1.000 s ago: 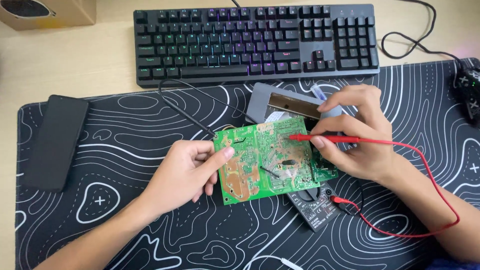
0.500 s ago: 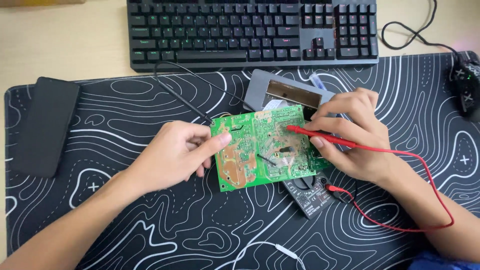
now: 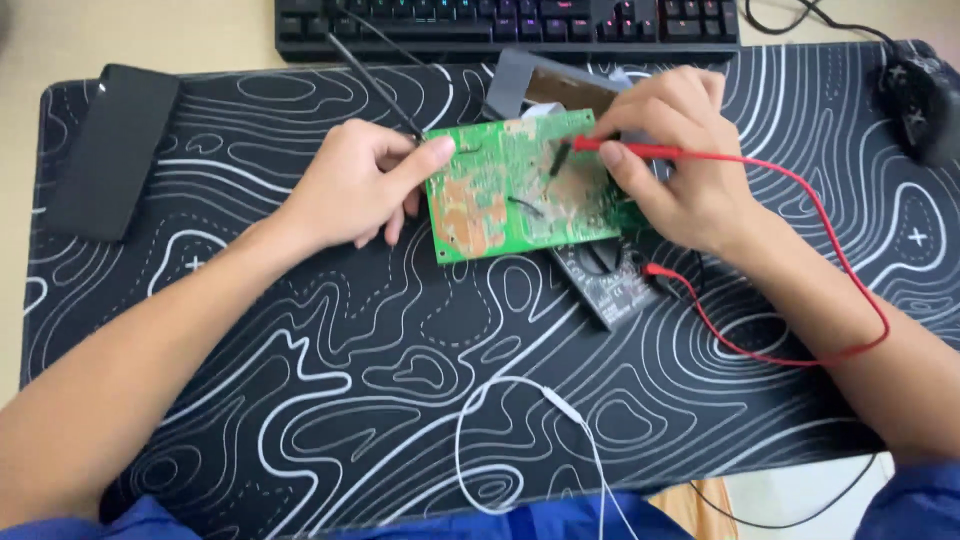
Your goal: A person uses a multimeter probe to test electrical components and traces on a printed circuit board at a repair station.
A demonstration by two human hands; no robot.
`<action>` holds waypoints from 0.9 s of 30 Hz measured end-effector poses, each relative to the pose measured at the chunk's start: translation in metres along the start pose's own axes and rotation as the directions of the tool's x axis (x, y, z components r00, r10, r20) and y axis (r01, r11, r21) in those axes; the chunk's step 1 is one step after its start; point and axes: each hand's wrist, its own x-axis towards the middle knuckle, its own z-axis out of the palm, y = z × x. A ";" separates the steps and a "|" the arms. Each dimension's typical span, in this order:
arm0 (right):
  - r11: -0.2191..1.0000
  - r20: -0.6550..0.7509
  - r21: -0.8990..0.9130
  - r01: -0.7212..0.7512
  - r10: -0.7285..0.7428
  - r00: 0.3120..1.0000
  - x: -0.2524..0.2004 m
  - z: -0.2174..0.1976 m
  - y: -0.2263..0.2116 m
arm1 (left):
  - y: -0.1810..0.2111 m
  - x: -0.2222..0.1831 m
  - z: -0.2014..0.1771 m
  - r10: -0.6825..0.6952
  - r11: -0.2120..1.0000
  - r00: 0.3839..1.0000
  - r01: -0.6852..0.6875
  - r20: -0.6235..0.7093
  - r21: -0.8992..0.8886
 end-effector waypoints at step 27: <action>0.980 0.164 0.200 0.001 -0.035 0.986 0.020 -0.016 0.022 | 0.075 0.021 -0.036 -0.201 0.829 0.806 -0.163 0.557 0.535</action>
